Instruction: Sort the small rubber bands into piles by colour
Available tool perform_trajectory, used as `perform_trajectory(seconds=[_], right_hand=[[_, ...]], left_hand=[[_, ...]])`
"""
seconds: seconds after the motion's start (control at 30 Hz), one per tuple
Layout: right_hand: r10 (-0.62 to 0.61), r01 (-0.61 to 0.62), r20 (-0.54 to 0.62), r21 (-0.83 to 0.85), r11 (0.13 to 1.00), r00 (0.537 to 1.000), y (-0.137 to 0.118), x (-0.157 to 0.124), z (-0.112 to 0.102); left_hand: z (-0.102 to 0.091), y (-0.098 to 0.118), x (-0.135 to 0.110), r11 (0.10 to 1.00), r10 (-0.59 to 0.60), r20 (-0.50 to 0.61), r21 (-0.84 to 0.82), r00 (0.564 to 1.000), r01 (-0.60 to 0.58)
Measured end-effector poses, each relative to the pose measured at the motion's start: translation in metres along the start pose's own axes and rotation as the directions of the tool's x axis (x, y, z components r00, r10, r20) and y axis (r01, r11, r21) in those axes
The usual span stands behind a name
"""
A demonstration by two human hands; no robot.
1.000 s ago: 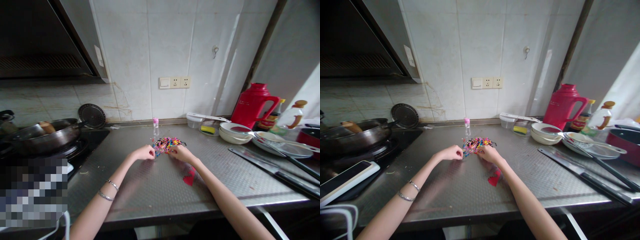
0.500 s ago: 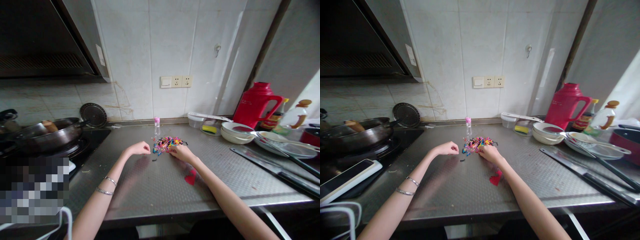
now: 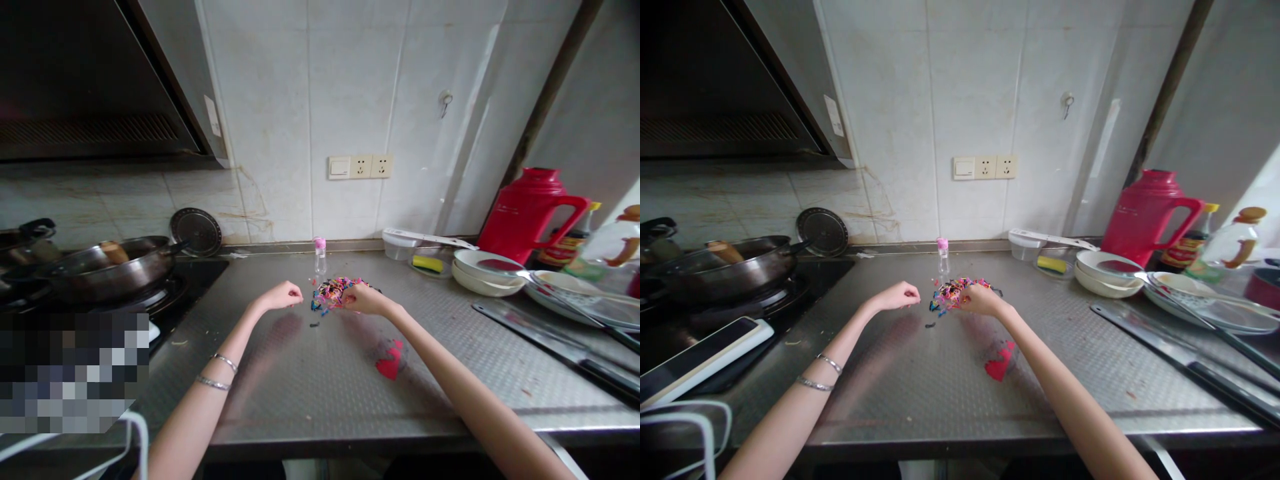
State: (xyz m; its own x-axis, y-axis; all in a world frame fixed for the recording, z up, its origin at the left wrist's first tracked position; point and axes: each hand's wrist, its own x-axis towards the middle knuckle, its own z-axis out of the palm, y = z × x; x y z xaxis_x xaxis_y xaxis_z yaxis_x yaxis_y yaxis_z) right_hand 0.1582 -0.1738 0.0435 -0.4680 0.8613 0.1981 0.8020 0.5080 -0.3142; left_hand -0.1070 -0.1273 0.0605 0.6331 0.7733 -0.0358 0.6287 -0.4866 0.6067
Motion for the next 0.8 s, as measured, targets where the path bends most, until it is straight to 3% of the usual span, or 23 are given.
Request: perform_trajectory(seconds=[0.17,0.47,0.8], right_hand=[[-0.078,0.074,0.051,0.080,0.994,0.996,0.004,0.001,0.006],[-0.028,0.028,-0.008,0.034,0.999,1.000,0.000,-0.006,0.007],[-0.008,0.009,0.030,-0.023,1.000,1.000,0.002,-0.011,0.003]], left_hand=[[0.002,-0.002,0.001,1.000,0.017,-0.014,-0.002,1.000,-0.017],[0.006,0.003,0.002,0.999,0.042,-0.041,0.031,0.998,-0.041],[0.007,0.000,0.003,0.999,0.043,-0.037,0.031,0.998,-0.042]])
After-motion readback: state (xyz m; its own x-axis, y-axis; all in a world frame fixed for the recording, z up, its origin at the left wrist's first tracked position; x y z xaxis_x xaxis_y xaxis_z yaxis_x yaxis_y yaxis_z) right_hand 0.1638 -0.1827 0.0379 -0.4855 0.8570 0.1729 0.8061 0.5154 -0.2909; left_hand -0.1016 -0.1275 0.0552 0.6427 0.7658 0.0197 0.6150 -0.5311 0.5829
